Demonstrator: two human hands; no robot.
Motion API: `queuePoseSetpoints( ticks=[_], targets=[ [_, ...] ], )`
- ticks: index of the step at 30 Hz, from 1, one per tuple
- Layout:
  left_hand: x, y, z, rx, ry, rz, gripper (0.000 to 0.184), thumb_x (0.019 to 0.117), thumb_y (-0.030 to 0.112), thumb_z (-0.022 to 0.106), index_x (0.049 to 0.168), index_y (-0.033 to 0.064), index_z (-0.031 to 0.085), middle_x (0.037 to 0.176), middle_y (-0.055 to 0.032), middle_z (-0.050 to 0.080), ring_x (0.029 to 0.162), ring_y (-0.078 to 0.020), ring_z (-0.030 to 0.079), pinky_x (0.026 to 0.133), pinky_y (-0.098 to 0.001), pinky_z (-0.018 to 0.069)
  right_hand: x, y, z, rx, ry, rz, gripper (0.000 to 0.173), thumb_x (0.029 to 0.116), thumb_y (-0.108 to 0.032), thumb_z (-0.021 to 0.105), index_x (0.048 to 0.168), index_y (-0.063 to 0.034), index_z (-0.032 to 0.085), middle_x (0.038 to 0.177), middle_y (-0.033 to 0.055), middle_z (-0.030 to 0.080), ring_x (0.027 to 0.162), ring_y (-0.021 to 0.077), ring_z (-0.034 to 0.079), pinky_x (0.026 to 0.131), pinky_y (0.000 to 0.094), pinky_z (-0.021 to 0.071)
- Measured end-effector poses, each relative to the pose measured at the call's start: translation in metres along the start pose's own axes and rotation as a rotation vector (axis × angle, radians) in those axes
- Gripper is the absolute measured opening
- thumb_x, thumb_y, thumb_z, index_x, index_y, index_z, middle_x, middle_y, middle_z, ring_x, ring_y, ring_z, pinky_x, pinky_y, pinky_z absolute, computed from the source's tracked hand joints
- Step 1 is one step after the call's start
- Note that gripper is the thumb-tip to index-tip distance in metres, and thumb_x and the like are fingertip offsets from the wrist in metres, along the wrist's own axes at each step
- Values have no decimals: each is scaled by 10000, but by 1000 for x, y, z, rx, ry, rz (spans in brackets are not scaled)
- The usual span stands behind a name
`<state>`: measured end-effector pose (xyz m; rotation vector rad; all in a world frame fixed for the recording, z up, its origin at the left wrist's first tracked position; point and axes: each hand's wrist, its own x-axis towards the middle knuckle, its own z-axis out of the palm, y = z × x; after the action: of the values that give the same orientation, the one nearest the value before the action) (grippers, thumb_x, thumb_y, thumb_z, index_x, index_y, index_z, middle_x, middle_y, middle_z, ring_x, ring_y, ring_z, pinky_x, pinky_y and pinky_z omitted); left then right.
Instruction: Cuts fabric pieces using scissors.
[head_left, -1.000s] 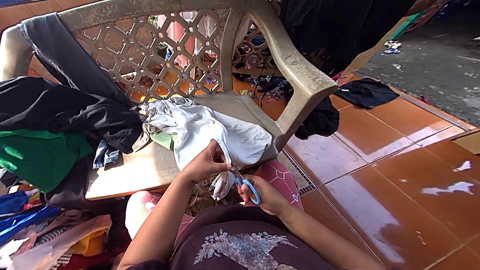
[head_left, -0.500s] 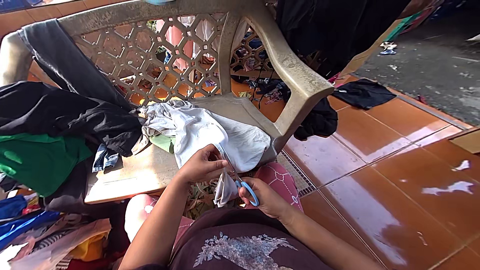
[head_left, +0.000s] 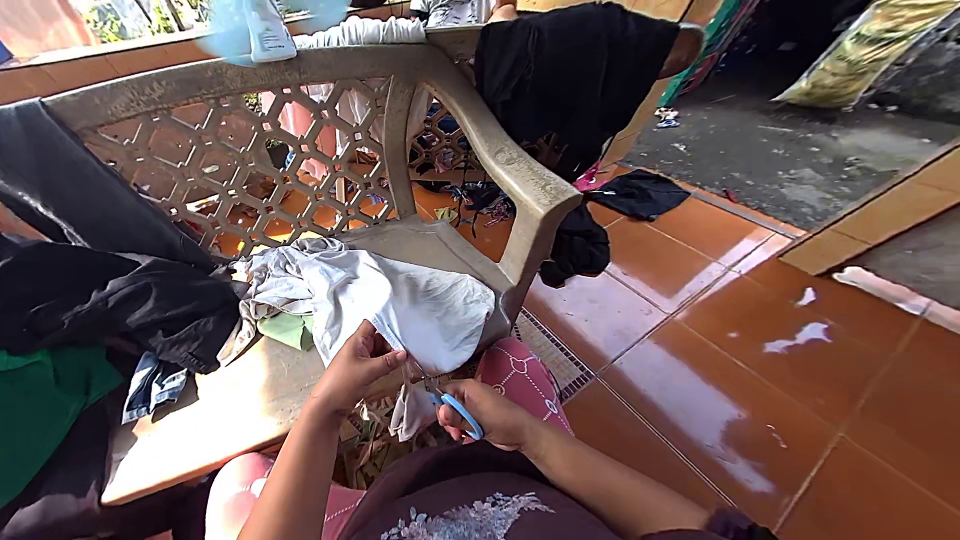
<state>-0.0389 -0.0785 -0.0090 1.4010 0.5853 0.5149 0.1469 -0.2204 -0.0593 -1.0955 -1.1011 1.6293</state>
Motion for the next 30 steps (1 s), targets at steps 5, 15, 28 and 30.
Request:
queuePoseSetpoints(
  ticks=[5,15,28,30],
  targets=[
    [-2,0,-1,4,-5,-26,529,837,-5,687,1284,72,414,939,26,703,855,-67,693,785,-242,573,0,0,4,-30,3,-26,259,916,-401,689,895,-166,583,669,-160,571,580,-50,538,577,145,457],
    [-7,2,-2,26,-148,-68,572,828,-45,700,1300,73,399,975,35,701,881,-61,692,802,-240,574,-2,5,3,69,-30,-20,348,842,-505,786,860,-198,622,675,-150,619,574,-48,565,557,129,467],
    [-6,7,3,79,-162,-166,536,848,-56,700,1274,40,388,971,1,672,883,-63,684,841,-255,568,-2,4,9,6,58,-32,249,896,-400,740,827,-204,602,645,-158,576,550,-56,528,549,121,443],
    [-8,6,1,77,-143,-162,497,861,-45,701,1252,32,403,966,-3,668,884,-66,684,860,-264,571,-1,6,10,8,66,-30,234,896,-384,742,827,-206,607,640,-159,574,546,-56,524,545,121,439]
  ],
)
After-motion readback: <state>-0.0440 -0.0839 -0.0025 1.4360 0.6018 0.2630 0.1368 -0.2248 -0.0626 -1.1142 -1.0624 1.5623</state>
